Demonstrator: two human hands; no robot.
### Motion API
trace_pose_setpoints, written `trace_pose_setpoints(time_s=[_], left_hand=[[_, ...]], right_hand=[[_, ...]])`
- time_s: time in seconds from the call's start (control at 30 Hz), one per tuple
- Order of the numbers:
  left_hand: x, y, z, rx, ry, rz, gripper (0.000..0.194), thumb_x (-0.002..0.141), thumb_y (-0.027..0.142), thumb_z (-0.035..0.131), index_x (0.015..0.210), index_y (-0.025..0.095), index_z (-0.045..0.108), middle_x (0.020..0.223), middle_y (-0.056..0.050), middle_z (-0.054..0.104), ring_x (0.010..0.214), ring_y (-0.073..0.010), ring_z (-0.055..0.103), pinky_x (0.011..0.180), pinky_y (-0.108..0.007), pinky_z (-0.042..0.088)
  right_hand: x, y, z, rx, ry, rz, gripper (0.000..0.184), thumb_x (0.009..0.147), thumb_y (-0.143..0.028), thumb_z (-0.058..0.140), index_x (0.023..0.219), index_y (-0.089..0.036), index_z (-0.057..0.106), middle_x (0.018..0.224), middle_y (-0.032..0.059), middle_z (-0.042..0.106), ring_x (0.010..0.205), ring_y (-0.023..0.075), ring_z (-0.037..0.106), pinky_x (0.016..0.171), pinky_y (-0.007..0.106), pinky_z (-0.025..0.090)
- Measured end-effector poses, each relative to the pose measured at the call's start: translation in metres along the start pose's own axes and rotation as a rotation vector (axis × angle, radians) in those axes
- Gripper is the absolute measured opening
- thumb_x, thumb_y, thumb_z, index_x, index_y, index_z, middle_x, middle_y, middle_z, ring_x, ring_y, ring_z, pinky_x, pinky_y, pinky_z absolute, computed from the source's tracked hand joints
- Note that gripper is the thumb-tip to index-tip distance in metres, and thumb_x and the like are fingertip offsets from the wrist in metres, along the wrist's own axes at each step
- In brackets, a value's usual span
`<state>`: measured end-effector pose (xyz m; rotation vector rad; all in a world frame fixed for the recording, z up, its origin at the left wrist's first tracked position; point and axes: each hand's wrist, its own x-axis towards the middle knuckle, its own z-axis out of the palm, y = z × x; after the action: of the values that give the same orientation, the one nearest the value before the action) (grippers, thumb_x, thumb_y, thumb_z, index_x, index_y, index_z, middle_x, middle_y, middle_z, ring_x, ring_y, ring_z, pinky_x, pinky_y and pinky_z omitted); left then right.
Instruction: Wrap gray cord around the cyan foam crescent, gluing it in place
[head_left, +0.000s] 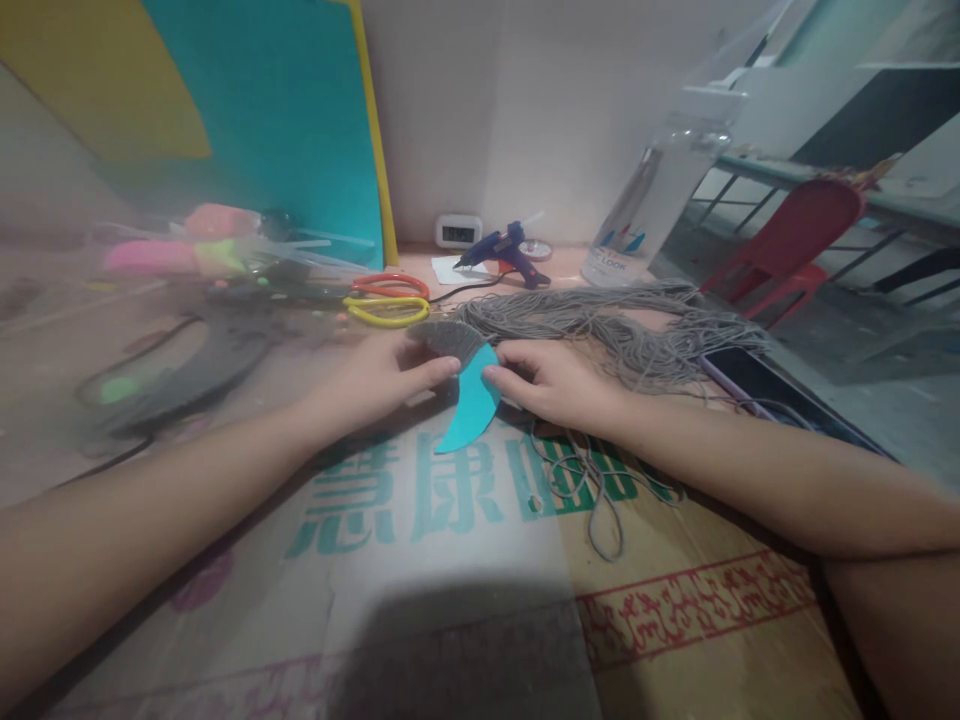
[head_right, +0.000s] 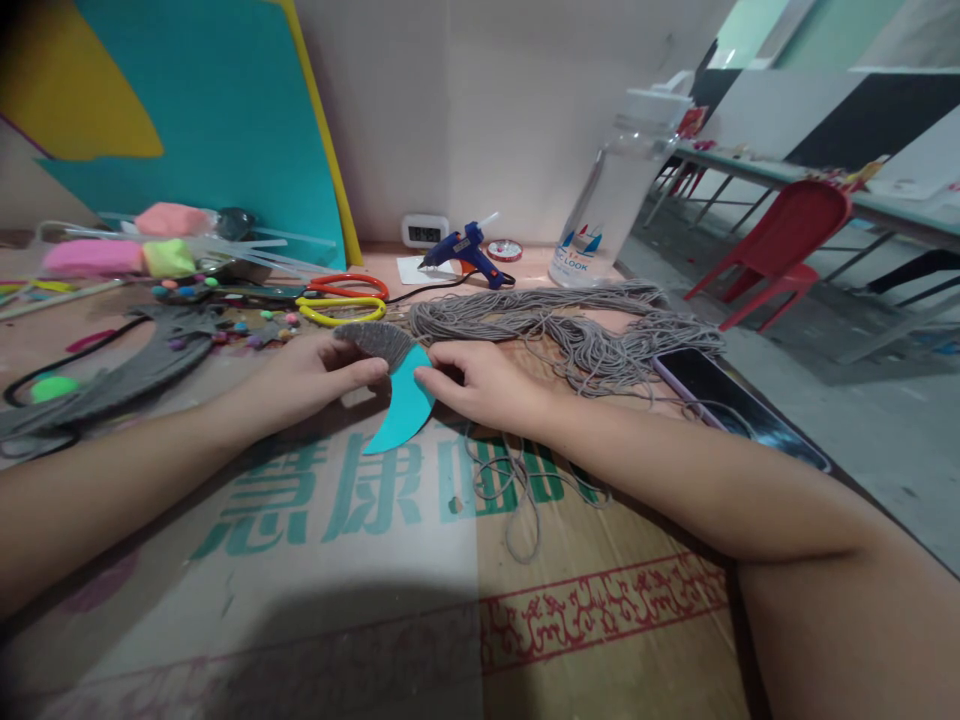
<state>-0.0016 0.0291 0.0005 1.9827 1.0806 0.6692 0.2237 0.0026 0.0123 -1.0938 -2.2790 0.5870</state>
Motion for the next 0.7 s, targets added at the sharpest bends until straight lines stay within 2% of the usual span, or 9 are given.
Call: trace_pose_setpoints(time_s=[0.2,0.53,0.7], left_hand=[[-0.0005,0.0019,0.0012,-0.027,0.029,0.02,0.033,0.082,0.047,0.059,0.095,0.018,0.067,0.091,-0.005,0.073,0.082,-0.023,0.066,0.075,-0.034,0.05],[-0.001,0.0037,0.0004,-0.016,0.018,0.012,0.033,0.084,0.049,0.058,0.084,0.018,0.065,0.085,-0.004,0.072,0.079,-0.0213,0.064,0.073,-0.032,0.048],[-0.0012,0.0043,0.0045,-0.249,0.093,-0.023,0.032,0.083,0.049,0.061,0.091,0.018,0.061,0.083,-0.004,0.07,0.076,-0.0185,0.064,0.073,-0.032,0.05]], right_hand=[[0.0008,0.0012,0.0012,-0.009,0.004,-0.027,0.024,0.091,-0.029,0.049,0.072,-0.015,0.056,0.065,-0.0026,0.053,0.061,0.009,0.045,0.058,0.02,0.033],[0.0008,-0.001,0.0,-0.009,0.002,-0.011,0.025,0.091,-0.03,0.048,0.071,-0.016,0.053,0.064,-0.0024,0.052,0.061,0.0094,0.044,0.058,0.021,0.033],[0.0008,0.0023,0.0016,-0.025,0.037,0.023,0.029,0.09,-0.031,0.047,0.066,-0.017,0.048,0.061,-0.0035,0.045,0.059,0.009,0.041,0.056,0.022,0.031]])
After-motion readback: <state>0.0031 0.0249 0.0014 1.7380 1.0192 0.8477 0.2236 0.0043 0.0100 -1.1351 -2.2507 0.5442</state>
